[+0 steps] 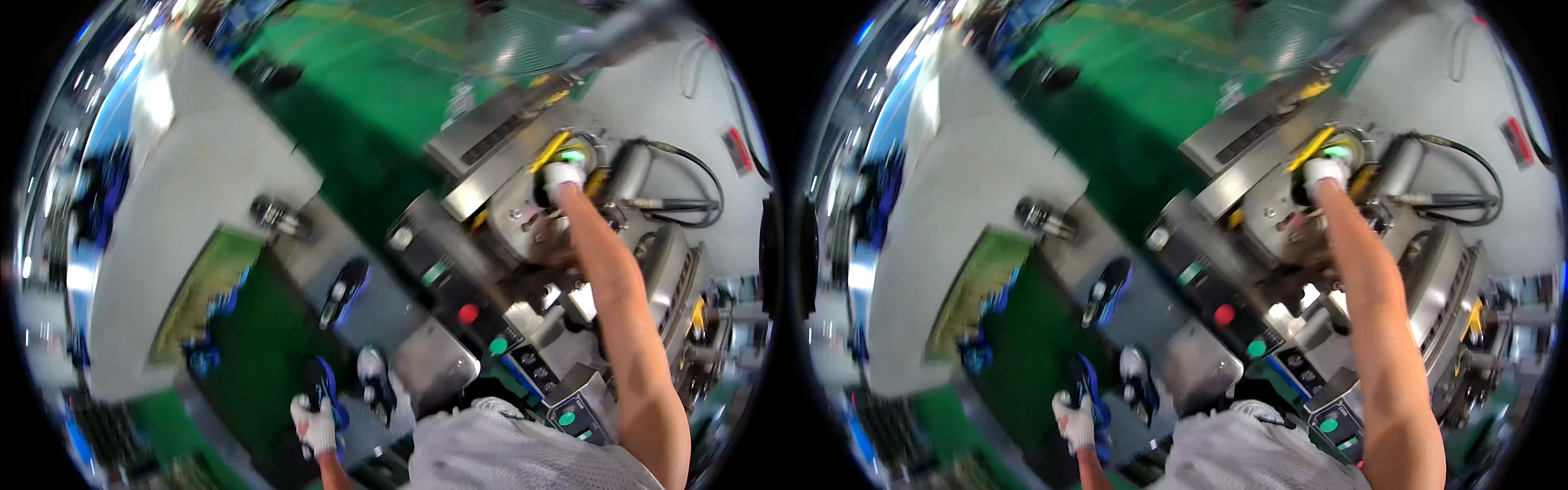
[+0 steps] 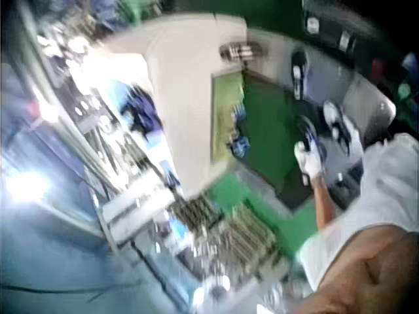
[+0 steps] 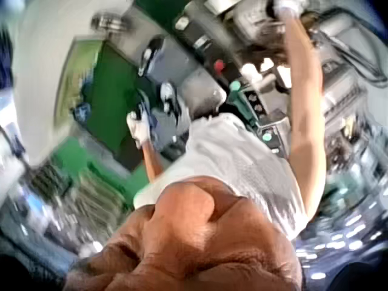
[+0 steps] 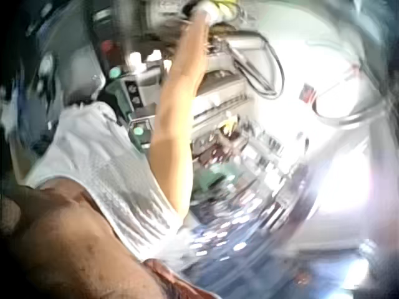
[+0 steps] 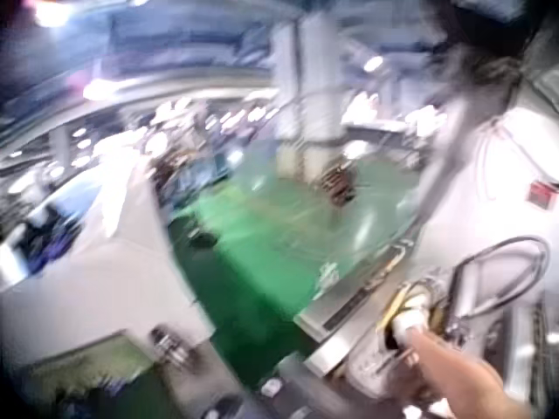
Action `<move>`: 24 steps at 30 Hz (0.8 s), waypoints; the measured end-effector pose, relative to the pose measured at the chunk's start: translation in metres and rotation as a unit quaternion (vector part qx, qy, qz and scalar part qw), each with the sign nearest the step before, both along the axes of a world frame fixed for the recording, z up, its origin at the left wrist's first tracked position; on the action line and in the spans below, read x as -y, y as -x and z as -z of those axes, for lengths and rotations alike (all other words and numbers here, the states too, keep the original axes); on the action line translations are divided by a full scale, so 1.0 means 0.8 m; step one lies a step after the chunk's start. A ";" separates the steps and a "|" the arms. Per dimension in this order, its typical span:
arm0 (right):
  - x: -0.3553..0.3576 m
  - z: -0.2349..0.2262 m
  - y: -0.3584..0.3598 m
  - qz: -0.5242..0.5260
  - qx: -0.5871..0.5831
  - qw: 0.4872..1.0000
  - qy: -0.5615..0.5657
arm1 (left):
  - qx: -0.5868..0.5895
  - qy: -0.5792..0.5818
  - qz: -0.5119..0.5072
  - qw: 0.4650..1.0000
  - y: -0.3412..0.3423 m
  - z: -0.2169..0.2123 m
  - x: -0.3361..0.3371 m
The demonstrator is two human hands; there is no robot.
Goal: The person operates a shoe assembly machine in a factory setting. They repeatedly pick up blue and black sneakers from a table, place them into the machine's mold, and press a button to activate the machinery. After the machine cycles, the person removes the shoes and places them back on the table.
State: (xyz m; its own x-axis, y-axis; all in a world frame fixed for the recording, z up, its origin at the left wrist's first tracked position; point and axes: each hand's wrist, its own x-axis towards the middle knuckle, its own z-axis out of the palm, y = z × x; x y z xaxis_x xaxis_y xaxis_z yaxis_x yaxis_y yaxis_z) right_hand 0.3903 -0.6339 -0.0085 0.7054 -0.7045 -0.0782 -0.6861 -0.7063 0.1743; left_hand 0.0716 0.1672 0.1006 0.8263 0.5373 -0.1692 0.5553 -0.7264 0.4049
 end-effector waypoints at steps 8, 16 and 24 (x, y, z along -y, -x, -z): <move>0.092 -0.070 -0.008 0.182 0.371 0.793 -0.448 | 0.022 0.105 -0.135 0.985 0.151 0.112 -0.035; -0.163 -0.201 0.095 -0.142 0.309 0.897 -0.283 | 0.059 0.040 -0.201 0.977 0.199 0.143 -0.037; -0.550 -0.190 0.410 -0.238 -0.182 0.954 0.017 | 0.068 0.112 -0.187 0.974 0.189 0.114 -0.067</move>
State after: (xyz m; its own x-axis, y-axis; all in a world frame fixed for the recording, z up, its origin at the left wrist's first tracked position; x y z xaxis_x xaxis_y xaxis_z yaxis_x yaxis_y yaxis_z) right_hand 0.0626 -0.1940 0.1436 0.8767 -0.3176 -0.3613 -0.1784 -0.9122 0.3689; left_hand -0.0793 0.2207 0.0097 0.6024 0.7677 -0.2185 0.6941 -0.3687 0.6184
